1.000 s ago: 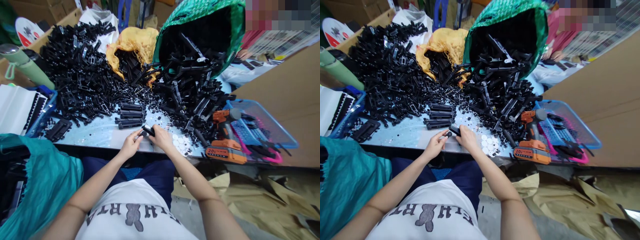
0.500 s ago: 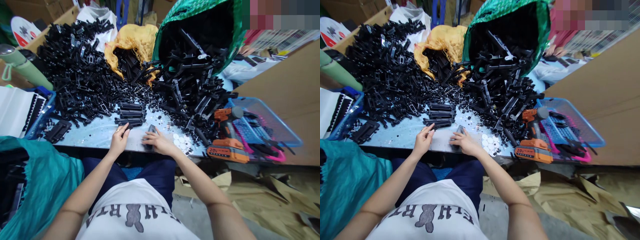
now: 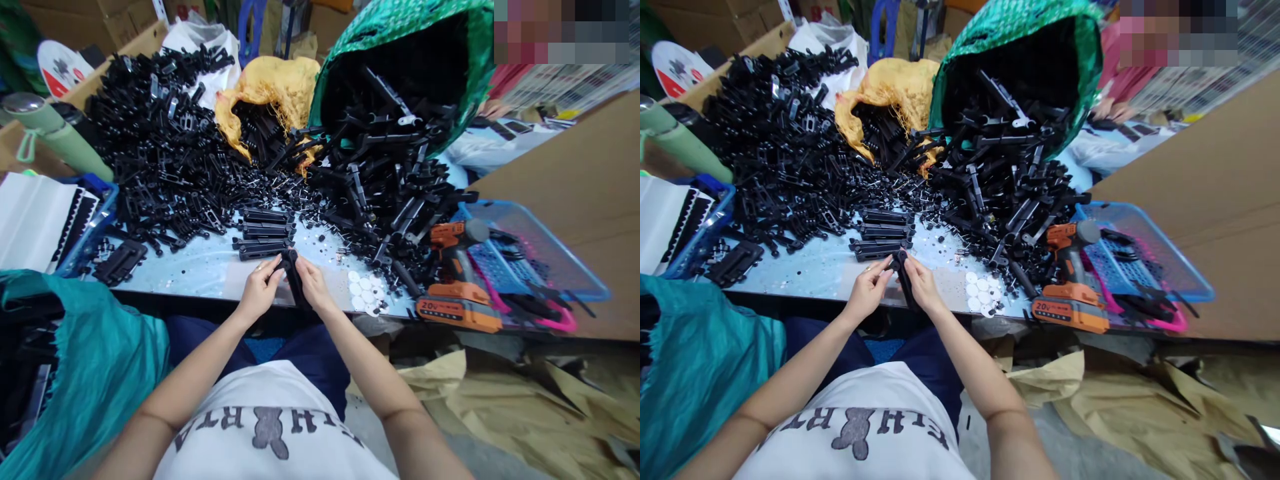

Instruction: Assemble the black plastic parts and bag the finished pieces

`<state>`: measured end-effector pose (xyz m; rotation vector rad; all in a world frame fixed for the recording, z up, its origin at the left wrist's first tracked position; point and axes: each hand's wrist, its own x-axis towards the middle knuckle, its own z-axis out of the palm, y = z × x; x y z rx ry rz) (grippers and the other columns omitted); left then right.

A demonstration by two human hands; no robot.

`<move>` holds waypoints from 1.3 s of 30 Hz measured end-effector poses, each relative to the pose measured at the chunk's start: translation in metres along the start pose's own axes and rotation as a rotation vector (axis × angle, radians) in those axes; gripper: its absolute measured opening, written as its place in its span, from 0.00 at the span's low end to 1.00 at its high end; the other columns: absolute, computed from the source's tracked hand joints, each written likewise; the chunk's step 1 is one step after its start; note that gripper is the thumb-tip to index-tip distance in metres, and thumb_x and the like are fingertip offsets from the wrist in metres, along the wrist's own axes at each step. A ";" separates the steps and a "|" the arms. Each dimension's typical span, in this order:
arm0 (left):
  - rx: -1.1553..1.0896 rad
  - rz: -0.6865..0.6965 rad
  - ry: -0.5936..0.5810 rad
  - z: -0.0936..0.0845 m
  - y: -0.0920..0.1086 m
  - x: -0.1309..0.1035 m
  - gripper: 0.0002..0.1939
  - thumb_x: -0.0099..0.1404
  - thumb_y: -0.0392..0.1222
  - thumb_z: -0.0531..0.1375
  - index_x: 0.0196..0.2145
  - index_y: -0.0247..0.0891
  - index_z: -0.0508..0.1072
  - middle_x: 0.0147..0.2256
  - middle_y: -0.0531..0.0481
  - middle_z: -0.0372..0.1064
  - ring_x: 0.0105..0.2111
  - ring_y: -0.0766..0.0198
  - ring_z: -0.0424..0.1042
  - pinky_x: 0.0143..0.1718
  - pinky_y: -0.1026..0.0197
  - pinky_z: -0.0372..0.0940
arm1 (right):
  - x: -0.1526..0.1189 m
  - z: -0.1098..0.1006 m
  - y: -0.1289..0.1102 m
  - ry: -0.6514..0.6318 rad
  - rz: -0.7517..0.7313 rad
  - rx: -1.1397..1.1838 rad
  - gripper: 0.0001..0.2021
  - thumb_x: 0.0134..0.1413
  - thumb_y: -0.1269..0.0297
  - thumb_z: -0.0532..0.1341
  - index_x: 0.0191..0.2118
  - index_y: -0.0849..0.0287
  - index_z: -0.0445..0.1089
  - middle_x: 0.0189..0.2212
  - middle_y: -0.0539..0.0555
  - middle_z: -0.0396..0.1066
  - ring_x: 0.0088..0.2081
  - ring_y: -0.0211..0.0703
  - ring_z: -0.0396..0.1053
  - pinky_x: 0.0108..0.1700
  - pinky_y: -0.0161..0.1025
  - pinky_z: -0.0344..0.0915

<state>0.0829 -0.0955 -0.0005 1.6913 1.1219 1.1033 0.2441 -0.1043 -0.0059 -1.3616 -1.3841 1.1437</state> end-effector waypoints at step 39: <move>1.037 0.162 -0.472 -0.005 -0.002 0.016 0.21 0.65 0.32 0.48 0.55 0.32 0.62 0.39 0.37 0.69 0.44 0.51 0.65 0.44 0.48 0.58 | 0.057 -0.101 -0.024 -0.065 -0.531 -1.426 0.16 0.63 0.59 0.47 0.45 0.61 0.68 0.42 0.61 0.69 0.47 0.48 0.63 0.52 0.50 0.53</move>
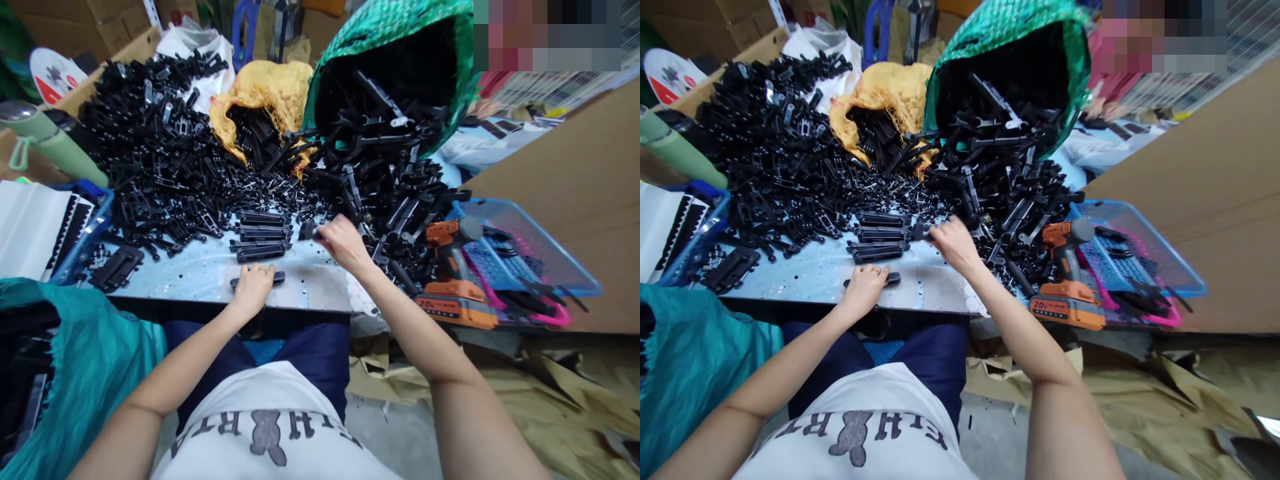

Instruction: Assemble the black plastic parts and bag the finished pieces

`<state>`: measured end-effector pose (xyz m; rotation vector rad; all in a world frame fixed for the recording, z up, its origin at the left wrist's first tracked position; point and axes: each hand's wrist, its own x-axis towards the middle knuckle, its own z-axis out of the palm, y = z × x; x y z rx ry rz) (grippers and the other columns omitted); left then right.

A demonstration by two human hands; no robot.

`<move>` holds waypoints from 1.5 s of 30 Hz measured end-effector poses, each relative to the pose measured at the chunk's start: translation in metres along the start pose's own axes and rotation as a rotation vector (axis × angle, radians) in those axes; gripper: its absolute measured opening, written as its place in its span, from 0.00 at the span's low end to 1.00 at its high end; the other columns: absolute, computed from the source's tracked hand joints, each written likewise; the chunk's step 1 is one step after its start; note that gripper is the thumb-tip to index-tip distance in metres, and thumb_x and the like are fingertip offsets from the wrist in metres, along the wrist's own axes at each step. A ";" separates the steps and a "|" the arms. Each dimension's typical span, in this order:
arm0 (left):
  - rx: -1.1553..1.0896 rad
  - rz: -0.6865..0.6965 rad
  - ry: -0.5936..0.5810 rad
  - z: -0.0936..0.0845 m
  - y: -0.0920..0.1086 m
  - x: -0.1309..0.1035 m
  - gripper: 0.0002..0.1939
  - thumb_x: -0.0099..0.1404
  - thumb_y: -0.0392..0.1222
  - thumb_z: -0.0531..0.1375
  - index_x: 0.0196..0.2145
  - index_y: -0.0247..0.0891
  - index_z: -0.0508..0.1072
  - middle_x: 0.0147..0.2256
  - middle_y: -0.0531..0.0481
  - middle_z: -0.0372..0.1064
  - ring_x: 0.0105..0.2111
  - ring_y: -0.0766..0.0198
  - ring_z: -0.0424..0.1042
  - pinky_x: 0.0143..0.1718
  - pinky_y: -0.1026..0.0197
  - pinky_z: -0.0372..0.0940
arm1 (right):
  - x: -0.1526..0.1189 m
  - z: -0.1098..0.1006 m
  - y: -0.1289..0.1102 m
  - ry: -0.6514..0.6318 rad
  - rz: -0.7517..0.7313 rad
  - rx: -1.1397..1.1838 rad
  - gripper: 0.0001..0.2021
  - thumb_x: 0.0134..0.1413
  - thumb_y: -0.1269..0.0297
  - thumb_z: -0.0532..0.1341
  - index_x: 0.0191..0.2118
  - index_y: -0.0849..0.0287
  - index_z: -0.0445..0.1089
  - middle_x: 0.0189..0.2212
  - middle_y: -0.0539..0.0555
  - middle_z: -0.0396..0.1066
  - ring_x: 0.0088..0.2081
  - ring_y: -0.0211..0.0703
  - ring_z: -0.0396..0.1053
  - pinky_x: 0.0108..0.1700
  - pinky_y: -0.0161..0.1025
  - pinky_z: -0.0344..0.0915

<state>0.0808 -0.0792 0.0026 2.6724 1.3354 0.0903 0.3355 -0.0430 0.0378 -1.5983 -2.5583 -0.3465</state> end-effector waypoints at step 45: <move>-0.457 0.022 0.322 -0.018 0.012 0.076 0.13 0.66 0.43 0.51 0.36 0.35 0.72 0.36 0.44 0.70 0.37 0.61 0.68 0.40 0.61 0.61 | -0.050 0.037 0.016 -0.307 0.346 0.022 0.16 0.55 0.79 0.48 0.46 0.64 0.65 0.42 0.63 0.64 0.44 0.48 0.58 0.42 0.38 0.58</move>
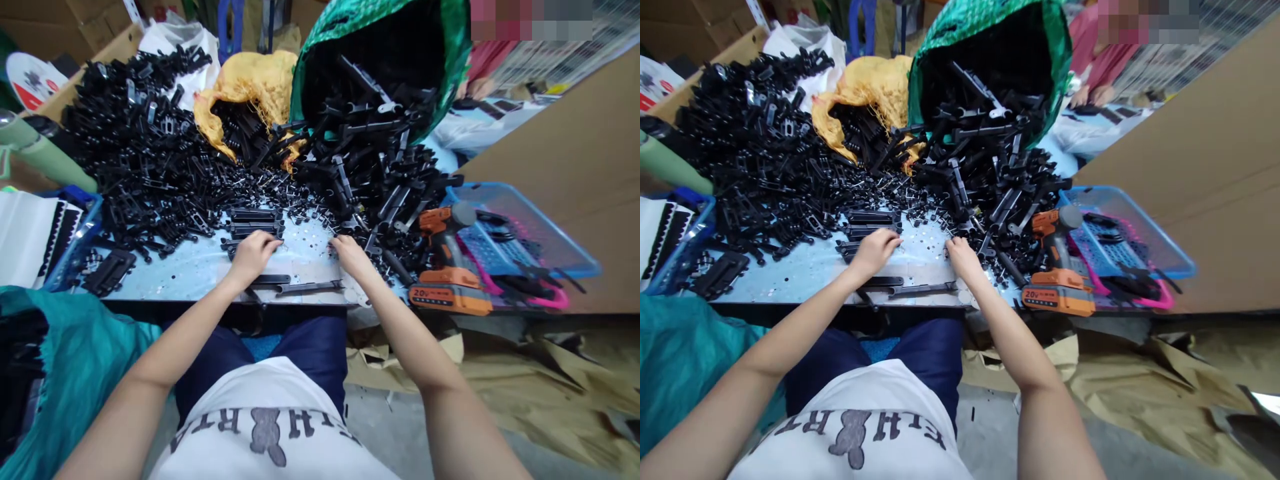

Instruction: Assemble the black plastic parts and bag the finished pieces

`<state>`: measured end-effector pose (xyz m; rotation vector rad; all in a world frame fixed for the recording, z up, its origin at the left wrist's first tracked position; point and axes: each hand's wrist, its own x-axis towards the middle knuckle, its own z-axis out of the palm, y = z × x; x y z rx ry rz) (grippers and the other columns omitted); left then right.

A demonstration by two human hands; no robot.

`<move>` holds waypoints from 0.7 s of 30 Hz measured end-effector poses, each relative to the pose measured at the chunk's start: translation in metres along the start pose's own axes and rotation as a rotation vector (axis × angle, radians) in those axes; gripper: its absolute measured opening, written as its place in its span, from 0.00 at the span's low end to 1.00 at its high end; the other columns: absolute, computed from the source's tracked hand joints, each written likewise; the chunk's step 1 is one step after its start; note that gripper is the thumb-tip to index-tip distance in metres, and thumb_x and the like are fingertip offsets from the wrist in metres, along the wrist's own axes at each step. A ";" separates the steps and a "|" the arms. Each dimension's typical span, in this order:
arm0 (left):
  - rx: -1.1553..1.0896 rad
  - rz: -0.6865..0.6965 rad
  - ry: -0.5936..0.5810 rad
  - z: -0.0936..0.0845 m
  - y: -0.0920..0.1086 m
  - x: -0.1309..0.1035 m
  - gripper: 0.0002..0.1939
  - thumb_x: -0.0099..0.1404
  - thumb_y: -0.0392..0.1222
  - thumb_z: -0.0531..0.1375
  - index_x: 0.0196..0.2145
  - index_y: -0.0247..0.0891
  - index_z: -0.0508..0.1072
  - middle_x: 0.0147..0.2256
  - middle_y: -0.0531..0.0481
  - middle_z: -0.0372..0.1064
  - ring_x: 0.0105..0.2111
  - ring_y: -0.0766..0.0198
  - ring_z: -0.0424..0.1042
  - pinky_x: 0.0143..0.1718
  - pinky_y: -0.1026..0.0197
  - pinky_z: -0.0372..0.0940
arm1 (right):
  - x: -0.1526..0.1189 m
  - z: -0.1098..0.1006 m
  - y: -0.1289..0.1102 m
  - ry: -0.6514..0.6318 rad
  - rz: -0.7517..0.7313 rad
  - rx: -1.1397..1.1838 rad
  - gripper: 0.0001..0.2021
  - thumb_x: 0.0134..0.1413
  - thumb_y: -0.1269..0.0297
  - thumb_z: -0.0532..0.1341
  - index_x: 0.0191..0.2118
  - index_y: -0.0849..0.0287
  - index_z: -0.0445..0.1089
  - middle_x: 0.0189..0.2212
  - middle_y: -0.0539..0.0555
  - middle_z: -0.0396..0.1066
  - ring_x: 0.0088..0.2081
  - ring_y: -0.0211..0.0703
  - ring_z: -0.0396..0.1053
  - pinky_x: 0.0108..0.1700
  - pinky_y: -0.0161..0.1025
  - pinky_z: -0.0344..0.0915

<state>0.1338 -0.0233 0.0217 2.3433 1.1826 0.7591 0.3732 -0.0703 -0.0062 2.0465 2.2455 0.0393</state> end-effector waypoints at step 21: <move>-0.507 -0.621 0.171 -0.038 -0.051 -0.100 0.22 0.48 0.54 0.64 0.35 0.35 0.73 0.32 0.49 0.69 0.24 0.69 0.63 0.27 0.66 0.58 | -0.008 -0.004 -0.038 -0.066 -0.329 0.312 0.15 0.59 0.64 0.54 0.51 0.59 0.67 0.42 0.58 0.67 0.44 0.43 0.65 0.46 0.38 0.61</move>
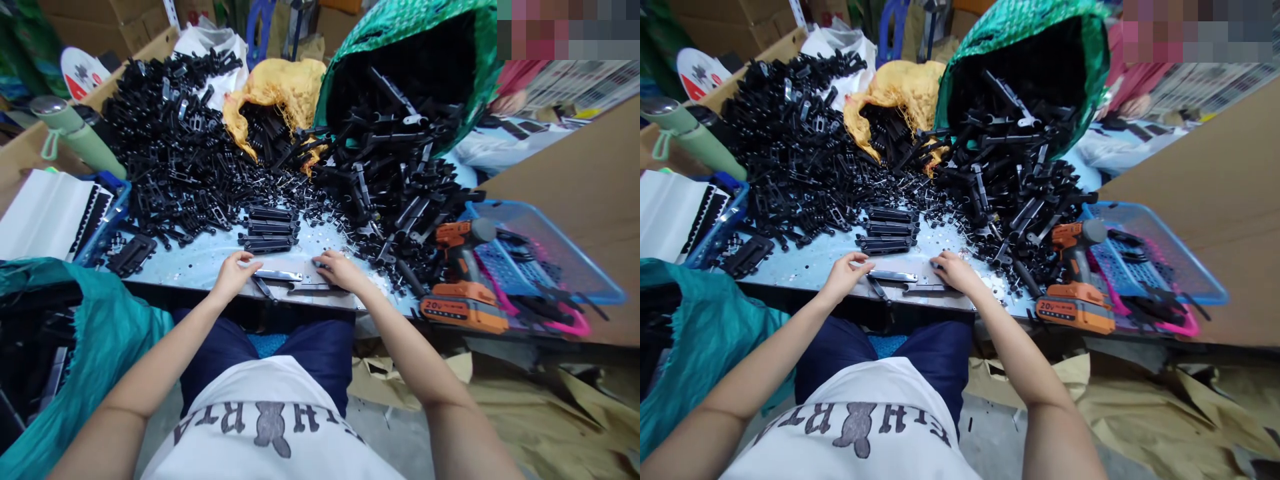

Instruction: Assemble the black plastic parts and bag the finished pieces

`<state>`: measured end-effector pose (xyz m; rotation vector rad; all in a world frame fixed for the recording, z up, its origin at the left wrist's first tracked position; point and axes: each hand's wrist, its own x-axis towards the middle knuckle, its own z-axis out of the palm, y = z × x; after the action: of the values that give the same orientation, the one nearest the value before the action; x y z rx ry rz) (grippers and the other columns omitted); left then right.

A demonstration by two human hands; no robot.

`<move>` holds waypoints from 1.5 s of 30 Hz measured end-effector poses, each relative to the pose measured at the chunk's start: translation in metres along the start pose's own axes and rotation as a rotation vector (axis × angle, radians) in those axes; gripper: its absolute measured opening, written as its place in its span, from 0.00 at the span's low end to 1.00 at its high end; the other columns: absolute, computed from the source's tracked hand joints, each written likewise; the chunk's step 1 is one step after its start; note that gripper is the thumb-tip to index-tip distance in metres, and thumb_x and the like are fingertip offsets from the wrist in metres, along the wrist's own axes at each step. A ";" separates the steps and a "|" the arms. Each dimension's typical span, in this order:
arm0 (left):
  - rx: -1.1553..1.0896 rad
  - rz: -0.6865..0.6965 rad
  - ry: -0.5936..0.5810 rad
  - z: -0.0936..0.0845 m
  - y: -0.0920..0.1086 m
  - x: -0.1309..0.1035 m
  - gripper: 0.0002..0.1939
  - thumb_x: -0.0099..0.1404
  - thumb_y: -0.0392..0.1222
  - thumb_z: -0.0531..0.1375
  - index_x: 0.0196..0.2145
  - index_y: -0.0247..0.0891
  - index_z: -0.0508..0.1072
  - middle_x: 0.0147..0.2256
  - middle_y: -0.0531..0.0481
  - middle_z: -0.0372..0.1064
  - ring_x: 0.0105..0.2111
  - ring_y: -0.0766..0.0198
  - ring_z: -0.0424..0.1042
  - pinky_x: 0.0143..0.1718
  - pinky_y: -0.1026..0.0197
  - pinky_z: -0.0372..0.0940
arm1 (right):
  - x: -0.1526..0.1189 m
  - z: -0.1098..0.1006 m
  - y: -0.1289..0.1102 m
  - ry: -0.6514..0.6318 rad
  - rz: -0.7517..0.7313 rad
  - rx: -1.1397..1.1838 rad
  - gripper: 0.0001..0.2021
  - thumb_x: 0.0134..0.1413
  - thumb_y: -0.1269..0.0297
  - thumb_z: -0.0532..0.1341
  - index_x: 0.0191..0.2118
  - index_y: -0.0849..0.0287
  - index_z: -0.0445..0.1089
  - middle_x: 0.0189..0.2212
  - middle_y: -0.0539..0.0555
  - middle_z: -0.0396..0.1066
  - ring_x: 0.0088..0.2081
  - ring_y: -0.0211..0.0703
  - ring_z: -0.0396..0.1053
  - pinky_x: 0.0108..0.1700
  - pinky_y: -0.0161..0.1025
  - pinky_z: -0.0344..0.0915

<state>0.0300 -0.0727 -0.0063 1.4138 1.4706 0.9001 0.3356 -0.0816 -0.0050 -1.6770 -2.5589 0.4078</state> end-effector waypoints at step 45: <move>0.740 0.797 -0.222 0.050 0.007 -0.027 0.19 0.62 0.50 0.54 0.47 0.37 0.69 0.44 0.41 0.68 0.47 0.54 0.65 0.48 0.52 0.57 | -0.010 0.025 -0.029 0.403 -0.383 -0.068 0.18 0.60 0.57 0.54 0.53 0.58 0.65 0.43 0.59 0.70 0.41 0.45 0.66 0.43 0.44 0.62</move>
<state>0.0781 -0.1023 -0.0146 2.6638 1.0906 0.6104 0.3095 -0.1063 -0.0209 -1.0979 -2.5136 -0.0399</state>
